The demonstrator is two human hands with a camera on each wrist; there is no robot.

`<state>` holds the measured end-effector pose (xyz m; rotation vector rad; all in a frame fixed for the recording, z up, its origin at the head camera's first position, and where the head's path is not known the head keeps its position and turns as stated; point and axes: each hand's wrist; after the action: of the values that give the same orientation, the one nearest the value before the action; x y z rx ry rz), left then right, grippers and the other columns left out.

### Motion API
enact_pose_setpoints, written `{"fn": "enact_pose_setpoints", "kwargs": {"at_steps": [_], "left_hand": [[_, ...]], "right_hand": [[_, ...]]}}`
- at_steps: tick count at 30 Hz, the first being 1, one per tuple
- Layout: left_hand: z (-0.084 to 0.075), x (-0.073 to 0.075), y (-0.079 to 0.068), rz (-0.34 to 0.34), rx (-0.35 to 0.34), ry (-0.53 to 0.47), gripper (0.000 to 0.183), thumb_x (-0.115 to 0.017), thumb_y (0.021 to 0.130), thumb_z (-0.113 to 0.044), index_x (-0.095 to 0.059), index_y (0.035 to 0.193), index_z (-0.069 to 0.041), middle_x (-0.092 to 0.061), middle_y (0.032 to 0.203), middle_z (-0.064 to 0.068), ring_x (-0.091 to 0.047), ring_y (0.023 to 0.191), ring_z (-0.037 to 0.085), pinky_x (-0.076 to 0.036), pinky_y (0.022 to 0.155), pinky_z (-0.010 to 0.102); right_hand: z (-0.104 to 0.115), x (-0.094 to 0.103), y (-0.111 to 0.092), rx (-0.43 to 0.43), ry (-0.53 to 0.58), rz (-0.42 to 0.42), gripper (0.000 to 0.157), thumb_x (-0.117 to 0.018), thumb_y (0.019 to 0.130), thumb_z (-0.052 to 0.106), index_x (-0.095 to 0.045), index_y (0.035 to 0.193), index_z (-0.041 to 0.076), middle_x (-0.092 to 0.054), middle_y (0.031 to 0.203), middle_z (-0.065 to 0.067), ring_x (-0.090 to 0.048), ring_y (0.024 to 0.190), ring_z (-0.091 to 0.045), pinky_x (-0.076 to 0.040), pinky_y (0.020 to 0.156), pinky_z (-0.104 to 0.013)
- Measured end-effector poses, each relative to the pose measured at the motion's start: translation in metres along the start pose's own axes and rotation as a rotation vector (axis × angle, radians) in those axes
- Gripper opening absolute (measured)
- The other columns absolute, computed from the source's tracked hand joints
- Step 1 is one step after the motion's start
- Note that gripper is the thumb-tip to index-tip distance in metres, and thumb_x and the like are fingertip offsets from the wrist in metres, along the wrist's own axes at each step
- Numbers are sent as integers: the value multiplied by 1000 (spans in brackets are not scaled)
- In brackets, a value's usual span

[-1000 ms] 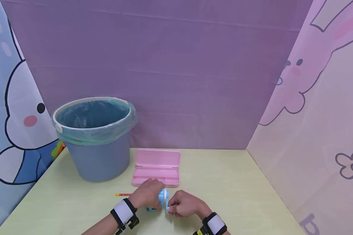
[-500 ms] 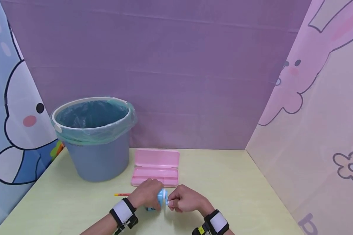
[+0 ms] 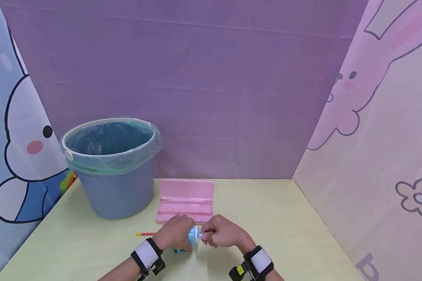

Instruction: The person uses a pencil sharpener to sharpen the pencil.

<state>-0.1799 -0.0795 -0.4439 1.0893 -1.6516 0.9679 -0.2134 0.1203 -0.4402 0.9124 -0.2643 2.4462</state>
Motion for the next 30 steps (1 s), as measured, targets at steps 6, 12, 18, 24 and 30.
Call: {"fn": "enact_pose_setpoints", "kwargs": {"at_steps": [6, 12, 18, 24, 30], "left_hand": [[1, 0, 1, 5, 16, -11, 44, -99, 62, -26, -70, 95, -15, -57, 80, -7, -49, 76, 14, -43, 74, 30], [2, 0, 2, 3, 17, 0, 44, -99, 62, -26, -70, 95, -15, -59, 80, -7, -50, 75, 14, -45, 74, 30], [3, 1, 1, -11, -1, 11, 45, -99, 62, -27, -70, 93, -15, -58, 79, -7, -50, 74, 13, -44, 72, 29], [2, 2, 0, -8, -4, 20, 45, -98, 63, -28, -69, 95, -14, -57, 79, -7, -50, 75, 13, -44, 74, 29], [2, 0, 1, -4, -6, 28, 47, -98, 63, -28, -68, 97, -14, -57, 79, -7, -49, 73, 13, -44, 74, 29]], "right_hand": [[3, 4, 2, -22, 9, -9, 28, -56, 100, 2, -66, 74, 2, -46, 54, 9, -40, 49, 0, -32, 56, -17], [4, 7, 5, -32, 1, -23, 27, -55, 100, 3, -65, 77, -5, -46, 54, 8, -40, 50, 0, -32, 56, -17], [4, 9, 9, -56, 1, -54, 27, -55, 100, 2, -65, 75, -1, -46, 55, 6, -40, 50, -1, -33, 56, -18], [0, 10, 13, -55, -16, -99, 26, -53, 99, -1, -67, 76, -2, -46, 54, 7, -40, 50, -1, -33, 56, -19], [-1, 12, 16, -70, -42, -122, 27, -54, 100, 1, -68, 78, 0, -47, 56, 7, -42, 52, -2, -36, 60, -19]]}}
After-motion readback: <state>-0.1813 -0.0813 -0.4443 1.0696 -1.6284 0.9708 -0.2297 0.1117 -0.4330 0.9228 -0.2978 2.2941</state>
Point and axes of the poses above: each hand's wrist, its own y-axis towards the middle knuckle, its own x-axis out of the back of the hand, z = x × y
